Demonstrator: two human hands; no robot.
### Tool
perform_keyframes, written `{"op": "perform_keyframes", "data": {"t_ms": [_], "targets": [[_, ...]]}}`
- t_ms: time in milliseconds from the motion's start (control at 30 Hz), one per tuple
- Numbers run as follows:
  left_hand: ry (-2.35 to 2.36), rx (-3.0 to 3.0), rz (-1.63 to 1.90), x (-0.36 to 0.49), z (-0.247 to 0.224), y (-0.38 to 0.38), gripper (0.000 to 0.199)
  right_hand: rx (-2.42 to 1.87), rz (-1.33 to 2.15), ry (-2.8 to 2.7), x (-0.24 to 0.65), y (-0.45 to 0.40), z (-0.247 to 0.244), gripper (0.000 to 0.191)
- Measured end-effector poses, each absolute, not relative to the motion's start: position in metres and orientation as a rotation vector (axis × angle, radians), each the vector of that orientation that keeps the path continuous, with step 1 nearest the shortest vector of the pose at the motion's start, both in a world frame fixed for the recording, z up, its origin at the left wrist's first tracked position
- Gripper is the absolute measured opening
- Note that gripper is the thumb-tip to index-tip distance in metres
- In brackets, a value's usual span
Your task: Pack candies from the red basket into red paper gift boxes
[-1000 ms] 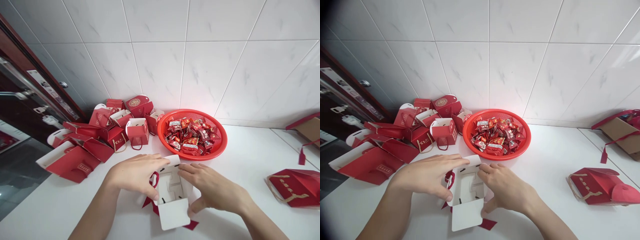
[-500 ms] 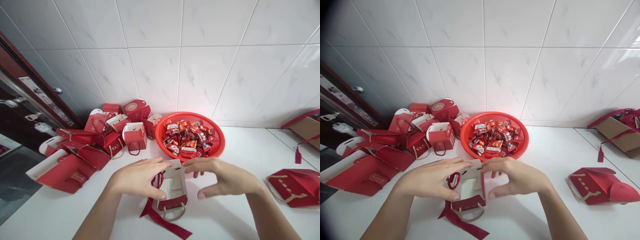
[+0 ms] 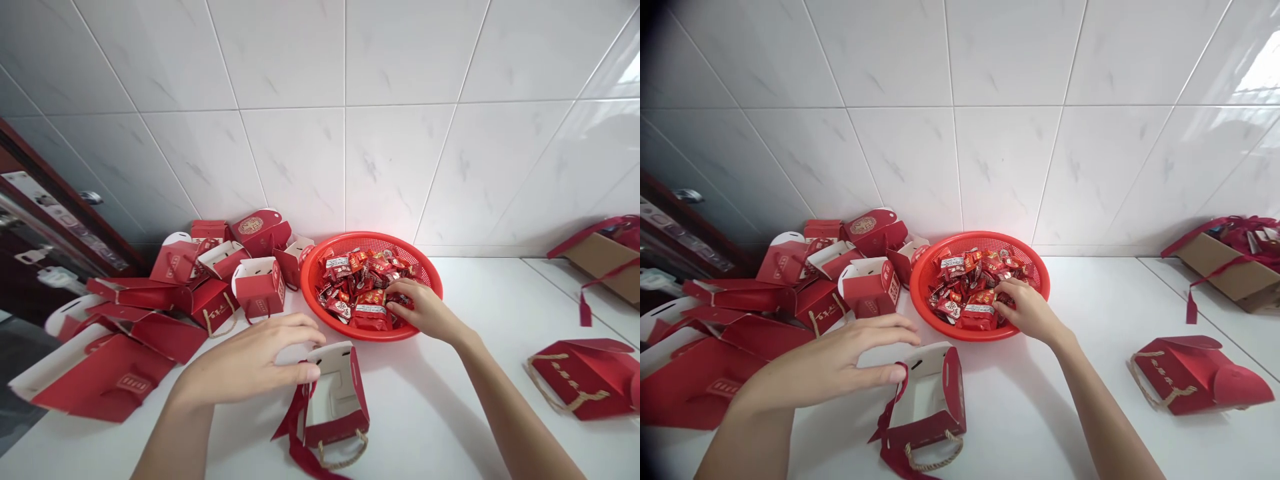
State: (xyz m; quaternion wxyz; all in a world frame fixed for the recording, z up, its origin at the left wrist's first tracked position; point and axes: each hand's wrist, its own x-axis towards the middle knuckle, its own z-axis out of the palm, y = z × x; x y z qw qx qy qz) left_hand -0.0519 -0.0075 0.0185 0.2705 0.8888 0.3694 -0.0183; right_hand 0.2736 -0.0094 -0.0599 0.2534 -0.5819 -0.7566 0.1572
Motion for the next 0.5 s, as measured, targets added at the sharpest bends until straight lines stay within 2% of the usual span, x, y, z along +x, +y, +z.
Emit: {"op": "perform_keyframes", "data": {"t_ms": [333,500], "targets": [[1.084,2.279,0.444,-0.032,-0.004,0.04,0.037,-1.835,0.374,-2.117,0.264,-0.008,-0.057,0.026],[1.109,2.369,0.403,-0.005,-0.014,0.082,0.037,-1.782,0.335,-2.208,0.258,-0.001,-0.056,0.024]]}}
